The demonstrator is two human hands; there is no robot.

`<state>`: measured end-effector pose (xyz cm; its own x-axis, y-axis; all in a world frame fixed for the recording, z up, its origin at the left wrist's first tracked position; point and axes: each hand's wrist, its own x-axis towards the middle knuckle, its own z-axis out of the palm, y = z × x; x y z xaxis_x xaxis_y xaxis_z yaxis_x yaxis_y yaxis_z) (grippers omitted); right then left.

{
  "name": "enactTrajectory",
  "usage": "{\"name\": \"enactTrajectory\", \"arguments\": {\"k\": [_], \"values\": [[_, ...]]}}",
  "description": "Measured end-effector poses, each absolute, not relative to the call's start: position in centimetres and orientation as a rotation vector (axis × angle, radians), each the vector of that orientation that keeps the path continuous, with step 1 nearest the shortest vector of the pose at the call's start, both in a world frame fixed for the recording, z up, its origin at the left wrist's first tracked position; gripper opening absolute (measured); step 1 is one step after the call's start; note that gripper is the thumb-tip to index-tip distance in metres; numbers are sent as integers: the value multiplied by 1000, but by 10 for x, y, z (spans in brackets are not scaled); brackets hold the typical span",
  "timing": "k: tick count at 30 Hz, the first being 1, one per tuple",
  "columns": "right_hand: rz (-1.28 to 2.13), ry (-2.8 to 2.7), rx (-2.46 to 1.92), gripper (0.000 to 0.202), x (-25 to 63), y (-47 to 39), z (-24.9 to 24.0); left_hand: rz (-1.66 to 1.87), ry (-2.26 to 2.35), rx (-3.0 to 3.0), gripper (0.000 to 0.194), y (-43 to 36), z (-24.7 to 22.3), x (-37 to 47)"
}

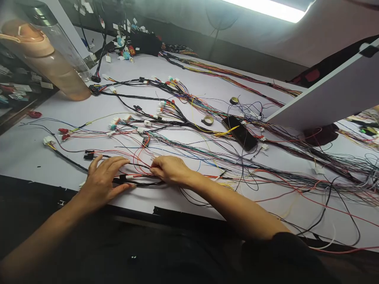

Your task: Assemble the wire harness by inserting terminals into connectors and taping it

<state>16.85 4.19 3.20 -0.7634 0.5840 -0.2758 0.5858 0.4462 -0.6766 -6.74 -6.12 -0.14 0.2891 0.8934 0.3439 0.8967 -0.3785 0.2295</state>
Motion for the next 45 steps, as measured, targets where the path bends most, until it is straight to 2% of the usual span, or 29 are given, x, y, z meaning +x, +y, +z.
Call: {"name": "enactTrajectory", "arguments": {"k": [3, 10, 15, 21, 27, 31, 37, 45], "values": [[-1308, 2632, 1154, 18, 165, 42, 31, -662, -1732, -2538, 46, -59, 0, -67], [-1366, 2525, 1193, 24, 164, 46, 40, -841, -1557, -2536, 16, -67, -2, -57], [-1090, 2524, 1133, 26, 150, 50, 50, -1004, -1492, -2531, 20, -78, -9, -54], [-786, 2564, 1017, 27, 126, 48, 53, -964, -1590, -2515, 21, -82, -7, -51], [-893, 2560, 957, 21, 128, 57, 48, -1036, -1574, -2566, 32, -94, -5, -50], [-821, 2559, 963, 21, 126, 57, 51, -1096, -1572, -2526, 32, -95, -3, -49], [-693, 2580, 813, 28, 124, 55, 55, -1011, -1653, -2505, 24, -93, -7, -50], [-673, 2609, 738, 22, 137, 55, 55, -909, -1586, -2524, 32, -96, -9, -50]]}}
